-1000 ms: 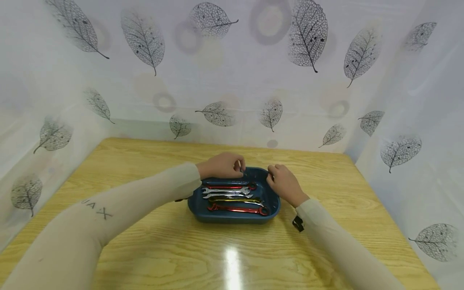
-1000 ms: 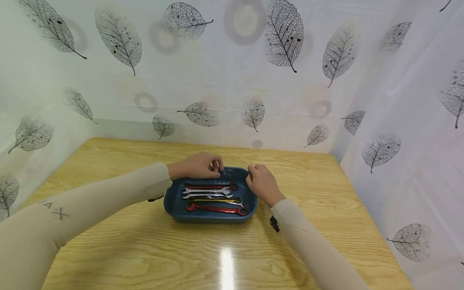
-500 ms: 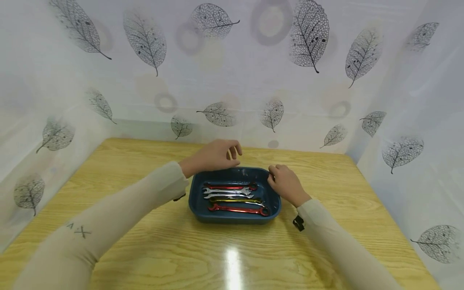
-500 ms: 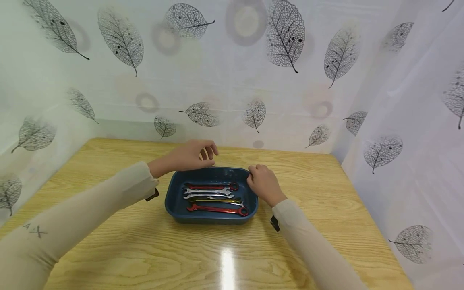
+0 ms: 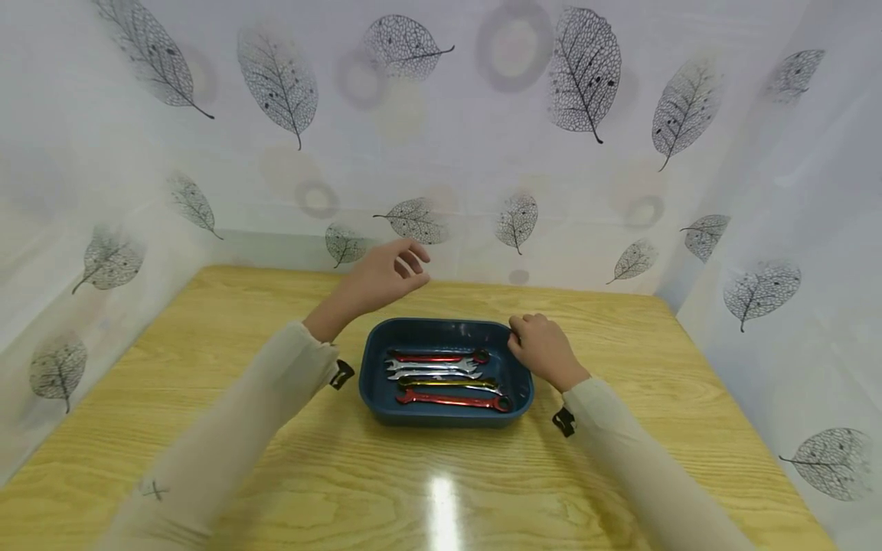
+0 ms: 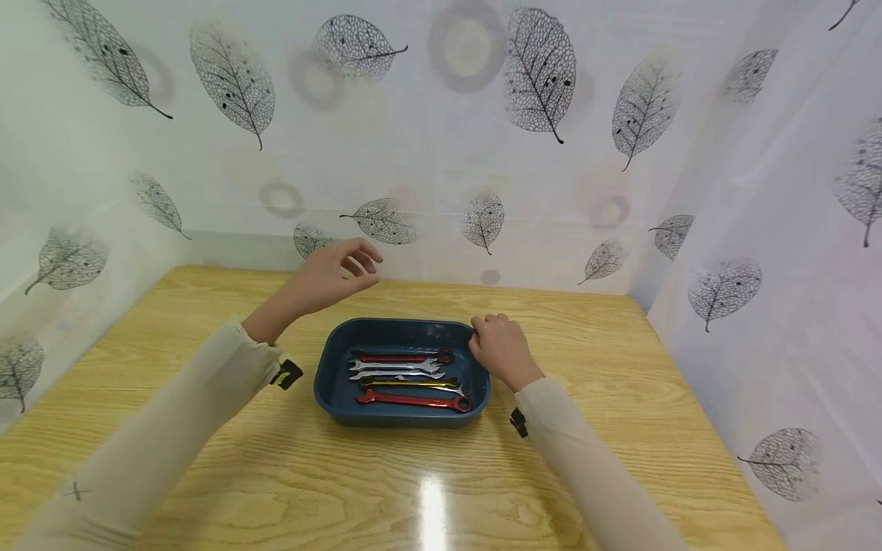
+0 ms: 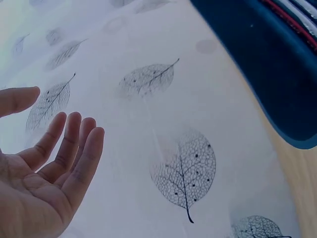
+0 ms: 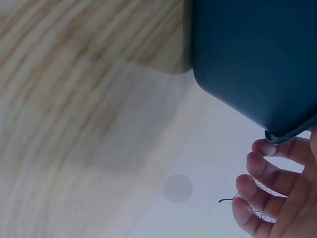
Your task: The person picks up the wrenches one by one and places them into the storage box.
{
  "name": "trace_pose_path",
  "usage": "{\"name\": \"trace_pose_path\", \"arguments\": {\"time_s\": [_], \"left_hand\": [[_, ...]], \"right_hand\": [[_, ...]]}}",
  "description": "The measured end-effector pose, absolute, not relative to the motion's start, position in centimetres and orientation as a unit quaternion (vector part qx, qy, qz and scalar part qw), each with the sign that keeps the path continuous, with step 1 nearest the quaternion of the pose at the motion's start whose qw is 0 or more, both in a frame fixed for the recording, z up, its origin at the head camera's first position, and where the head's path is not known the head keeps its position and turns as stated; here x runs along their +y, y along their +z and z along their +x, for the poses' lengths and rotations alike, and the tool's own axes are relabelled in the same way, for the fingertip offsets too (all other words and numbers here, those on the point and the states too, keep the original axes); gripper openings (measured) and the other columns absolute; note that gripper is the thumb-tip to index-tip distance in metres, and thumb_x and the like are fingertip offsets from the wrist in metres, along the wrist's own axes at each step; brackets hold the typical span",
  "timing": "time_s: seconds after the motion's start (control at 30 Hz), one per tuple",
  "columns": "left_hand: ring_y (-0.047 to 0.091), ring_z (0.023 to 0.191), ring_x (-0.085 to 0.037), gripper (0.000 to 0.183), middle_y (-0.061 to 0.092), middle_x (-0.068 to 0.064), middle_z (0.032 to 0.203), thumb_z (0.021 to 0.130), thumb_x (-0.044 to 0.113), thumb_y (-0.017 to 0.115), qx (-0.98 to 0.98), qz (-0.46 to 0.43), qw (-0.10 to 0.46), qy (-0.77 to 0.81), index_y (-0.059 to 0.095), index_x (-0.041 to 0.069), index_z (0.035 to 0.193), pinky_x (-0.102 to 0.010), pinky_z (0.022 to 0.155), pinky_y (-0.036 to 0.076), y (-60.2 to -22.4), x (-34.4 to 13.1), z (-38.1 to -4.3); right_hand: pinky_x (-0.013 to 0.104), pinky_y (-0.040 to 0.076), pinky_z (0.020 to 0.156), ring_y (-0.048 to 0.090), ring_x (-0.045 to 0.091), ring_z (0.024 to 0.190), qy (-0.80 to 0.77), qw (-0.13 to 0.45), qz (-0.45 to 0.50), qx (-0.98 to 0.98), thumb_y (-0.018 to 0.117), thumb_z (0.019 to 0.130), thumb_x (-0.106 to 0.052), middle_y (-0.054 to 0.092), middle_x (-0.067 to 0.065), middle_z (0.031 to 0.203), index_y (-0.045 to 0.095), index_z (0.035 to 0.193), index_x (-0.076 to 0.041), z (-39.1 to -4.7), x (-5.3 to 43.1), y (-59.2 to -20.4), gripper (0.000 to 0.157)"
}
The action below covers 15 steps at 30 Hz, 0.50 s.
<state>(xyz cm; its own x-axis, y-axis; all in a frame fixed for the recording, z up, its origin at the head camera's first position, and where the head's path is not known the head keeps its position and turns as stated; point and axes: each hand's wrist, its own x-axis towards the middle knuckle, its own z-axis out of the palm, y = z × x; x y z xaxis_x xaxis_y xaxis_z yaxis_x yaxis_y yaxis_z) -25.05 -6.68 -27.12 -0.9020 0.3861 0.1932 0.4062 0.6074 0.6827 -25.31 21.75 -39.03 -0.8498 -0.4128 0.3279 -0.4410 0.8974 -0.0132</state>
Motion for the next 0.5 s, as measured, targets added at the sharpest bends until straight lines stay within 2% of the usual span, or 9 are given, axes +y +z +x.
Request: {"name": "trace_pose_path", "arguments": {"time_s": [0.3,0.5], "left_hand": [[0.059,0.102,-0.028,0.029,0.061,-0.01,0.111,0.091,0.024,0.059,-0.899,-0.175,0.048,-0.398,0.054,0.013,0.117,-0.043,0.083,0.05,-27.6,-8.6,-24.8],[0.058,0.104,-0.029,0.036,0.056,-0.013,0.117,0.091,0.025,0.058,-0.926,-0.171,0.07,-0.328,0.052,0.01,0.123,-0.045,0.086,0.049,-28.5,-9.3,-24.5]], "right_hand": [[0.03,0.031,0.051,0.039,0.018,0.053,0.038,0.149,0.212,-0.965,0.057,0.087,-0.011,0.044,0.003,0.057,0.051,0.07,-0.01,-25.5,21.7,-38.8,0.018],[0.03,0.03,0.05,0.04,0.018,0.053,0.034,0.139,0.203,-0.969,0.056,0.087,-0.012,0.044,0.003,0.056,0.05,0.068,-0.01,-25.4,21.8,-38.7,0.02]]}}
